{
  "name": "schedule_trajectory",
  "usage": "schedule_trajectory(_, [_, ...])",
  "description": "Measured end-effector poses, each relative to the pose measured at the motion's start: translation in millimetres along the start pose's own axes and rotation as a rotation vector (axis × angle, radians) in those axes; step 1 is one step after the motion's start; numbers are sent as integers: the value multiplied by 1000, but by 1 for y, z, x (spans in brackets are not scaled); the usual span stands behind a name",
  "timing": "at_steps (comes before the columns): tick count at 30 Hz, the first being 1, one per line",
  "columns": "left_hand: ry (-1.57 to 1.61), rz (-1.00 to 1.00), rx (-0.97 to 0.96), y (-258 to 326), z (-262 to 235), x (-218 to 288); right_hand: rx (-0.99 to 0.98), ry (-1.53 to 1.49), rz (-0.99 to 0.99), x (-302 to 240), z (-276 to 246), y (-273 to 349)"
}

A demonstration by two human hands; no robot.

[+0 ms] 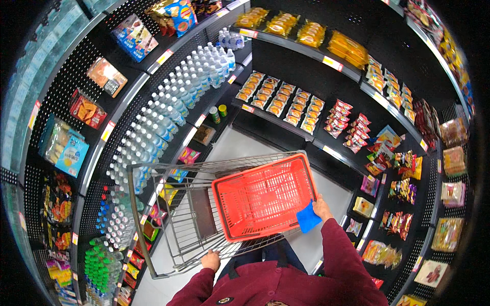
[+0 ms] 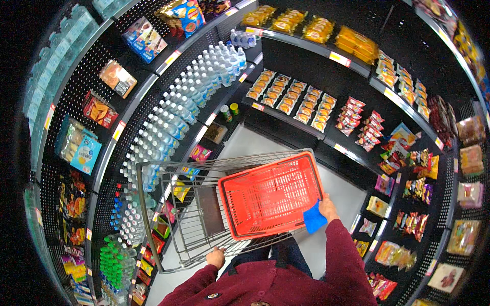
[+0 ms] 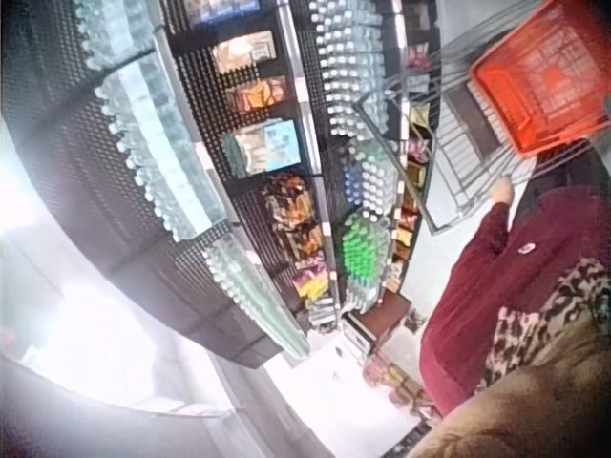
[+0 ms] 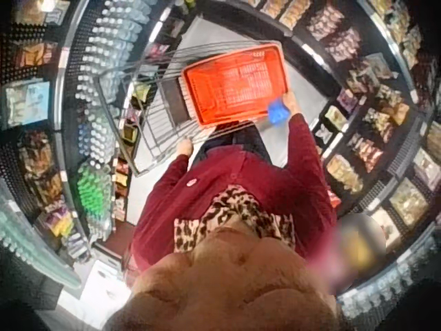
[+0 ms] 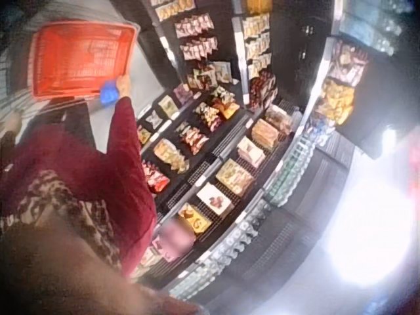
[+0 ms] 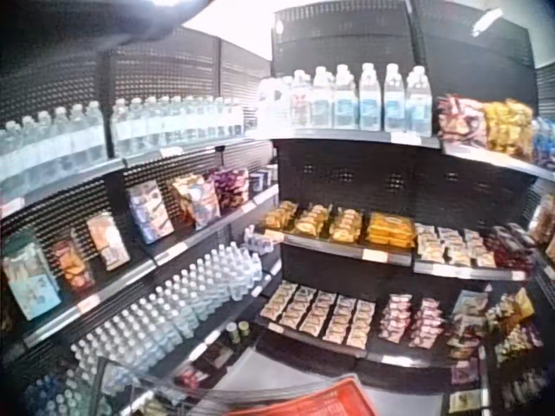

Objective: The person wipes a refrigerated shelf with a blue cloth, then repeatedly picks up packaged food items from a red shopping basket and places them onto the shelf. The person handles multiple snack boxes and packages, arranging them in rows on the shelf.

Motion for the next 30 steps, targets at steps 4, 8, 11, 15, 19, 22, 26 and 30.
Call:
schedule_trajectory(4, [60,-44,25,12,10,3,-42,46,-77,-56,-6,-13])
schedule_trajectory(8, [136,-122,37,28,22,4,-73,65,-185,-111,0,-17])
schedule_trajectory(11, [188,-199,29,35,28,6,-130,118,-219,-143,7,-31])
schedule_trajectory(15, [276,-293,80,44,37,13,-78,185,-310,-183,25,-44])
schedule_trajectory(19, [308,-362,248,60,52,5,-125,244,-376,-245,33,-25])
schedule_trajectory(22, [290,-389,279,61,54,6,-116,255,-465,-277,43,-27])
schedule_trajectory(26, [309,-502,241,58,53,1,-152,291,-529,-320,57,-29])
schedule_trajectory(30, [322,-547,286,57,51,-4,-164,318,-590,-360,63,-19])
Point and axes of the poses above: each hand's wrist, its own y-axis away from the middle knuckle, its own z-axis out of the palm, x = y × z, the point moved 9 cm from there along -y, towards the middle knuckle, and after that the axes turned 12 degrees about z, right-handed, at the moved point
